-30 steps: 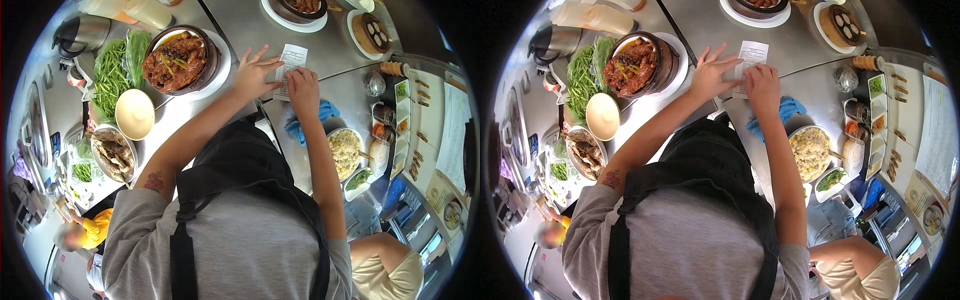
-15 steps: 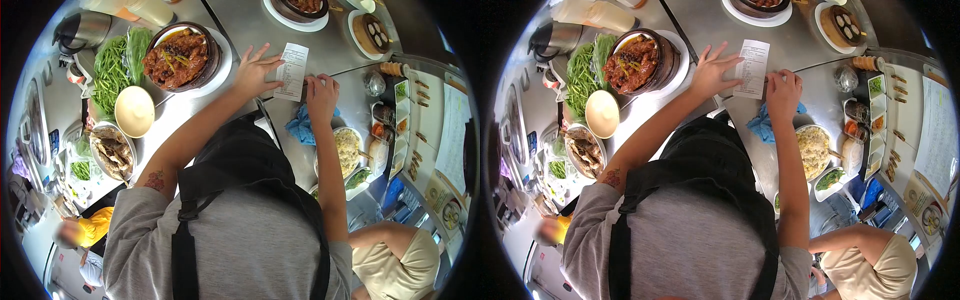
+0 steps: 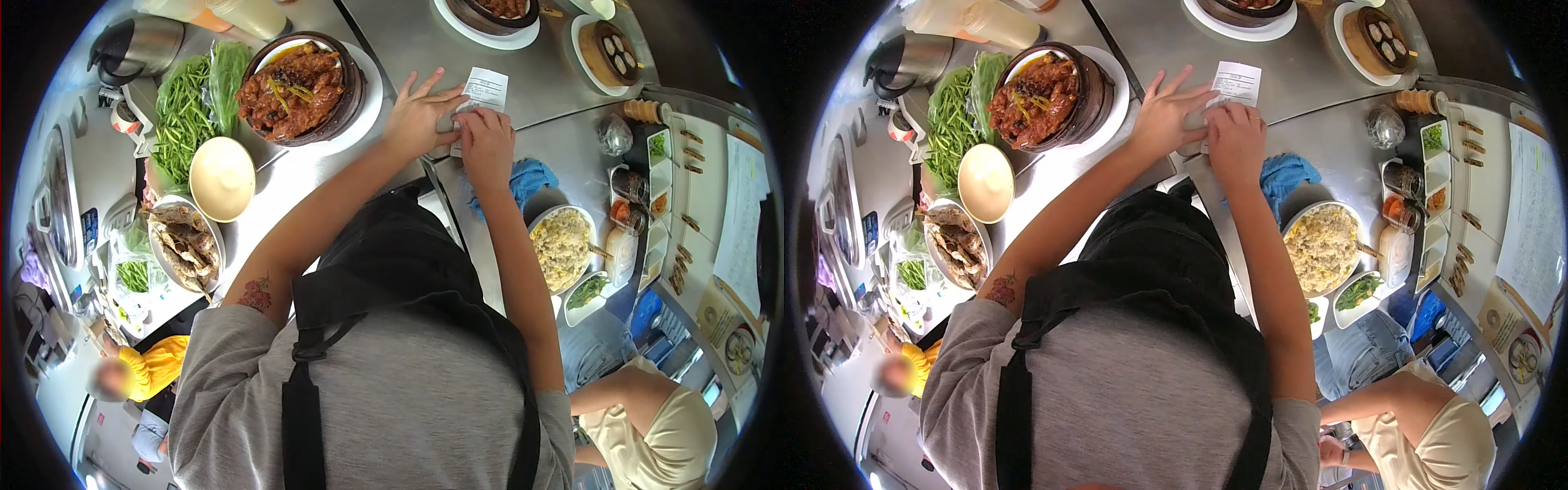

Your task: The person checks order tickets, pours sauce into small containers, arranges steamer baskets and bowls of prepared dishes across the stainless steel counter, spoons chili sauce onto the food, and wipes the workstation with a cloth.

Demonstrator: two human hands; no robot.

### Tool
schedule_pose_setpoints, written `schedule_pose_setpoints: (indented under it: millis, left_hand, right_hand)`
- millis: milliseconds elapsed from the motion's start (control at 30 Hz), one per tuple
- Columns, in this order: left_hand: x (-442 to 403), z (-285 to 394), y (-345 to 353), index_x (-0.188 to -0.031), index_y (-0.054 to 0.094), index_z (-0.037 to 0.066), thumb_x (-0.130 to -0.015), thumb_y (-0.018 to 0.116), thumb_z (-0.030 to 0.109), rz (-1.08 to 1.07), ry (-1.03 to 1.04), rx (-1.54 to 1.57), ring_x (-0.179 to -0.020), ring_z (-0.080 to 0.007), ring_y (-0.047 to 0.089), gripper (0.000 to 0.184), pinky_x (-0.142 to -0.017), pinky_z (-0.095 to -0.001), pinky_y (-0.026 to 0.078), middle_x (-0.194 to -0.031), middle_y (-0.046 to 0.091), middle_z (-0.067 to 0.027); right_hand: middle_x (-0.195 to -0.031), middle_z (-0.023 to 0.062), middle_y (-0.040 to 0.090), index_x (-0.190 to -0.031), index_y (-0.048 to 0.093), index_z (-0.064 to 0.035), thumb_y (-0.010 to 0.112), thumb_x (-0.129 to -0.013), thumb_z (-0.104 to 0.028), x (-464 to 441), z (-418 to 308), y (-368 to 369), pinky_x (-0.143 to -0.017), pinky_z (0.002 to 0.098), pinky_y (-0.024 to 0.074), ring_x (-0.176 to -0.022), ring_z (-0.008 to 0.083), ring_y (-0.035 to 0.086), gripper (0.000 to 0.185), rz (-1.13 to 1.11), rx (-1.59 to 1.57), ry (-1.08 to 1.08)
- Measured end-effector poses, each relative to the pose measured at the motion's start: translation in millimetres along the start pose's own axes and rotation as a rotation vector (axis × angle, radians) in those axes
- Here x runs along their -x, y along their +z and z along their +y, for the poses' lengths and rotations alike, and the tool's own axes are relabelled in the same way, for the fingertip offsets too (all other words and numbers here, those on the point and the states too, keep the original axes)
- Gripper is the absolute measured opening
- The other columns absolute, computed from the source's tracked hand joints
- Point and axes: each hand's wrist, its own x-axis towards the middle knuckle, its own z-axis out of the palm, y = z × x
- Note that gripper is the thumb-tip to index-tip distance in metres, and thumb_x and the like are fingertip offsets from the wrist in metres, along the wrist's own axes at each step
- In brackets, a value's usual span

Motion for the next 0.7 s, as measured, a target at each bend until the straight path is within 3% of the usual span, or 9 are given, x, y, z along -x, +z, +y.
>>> schedule_pose_setpoints:
  millis: [267, 467, 700]
  left_hand:
    - [-1, 2, 0, -0.129, 0.06, 0.021, -0.07, 0.078, 0.044, 0.015, 0.001, 0.026, -0.141, -0.0263, 0.032, 0.066, -0.115, -0.0562, 0.016, -0.137, 0.055, 0.0017]
    - [1, -2, -9, -0.137, 0.052, 0.022, -0.064, 0.081, 0.046, -0.103, 0.034, 0.043, -0.144, -0.0284, 0.025, 0.082, -0.116, -0.0566, 0.012, -0.145, 0.047, -0.0005]
    - [0, -5, -13, -0.142, 0.045, 0.022, -0.058, 0.084, 0.044, -0.174, 0.05, 0.065, -0.145, -0.0305, 0.02, 0.095, -0.117, -0.057, 0.007, -0.148, 0.043, -0.0022]
  right_hand:
    - [-0.107, 0.0055, 0.061, -0.097, 0.071, -0.017, 0.064, -0.083, -0.017, 17, 39, -32, -0.095, 0.0474, 0.0391, -0.109, 0.0311, 0.052, 0.015, 0.044, 0.225, 0.081]
    - [-0.11, 0.0137, 0.06, -0.115, 0.062, -0.0098, 0.058, -0.088, -0.014, 27, 35, -20, -0.096, 0.0444, 0.0394, -0.108, 0.0346, 0.052, 0.028, 0.019, -0.048, 0.162]
    - [-0.113, 0.0149, 0.06, -0.121, 0.057, -0.0066, 0.058, -0.089, -0.012, 36, 39, -23, -0.097, 0.0444, 0.0389, -0.108, 0.0346, 0.051, 0.033, 0.06, -0.106, 0.101]
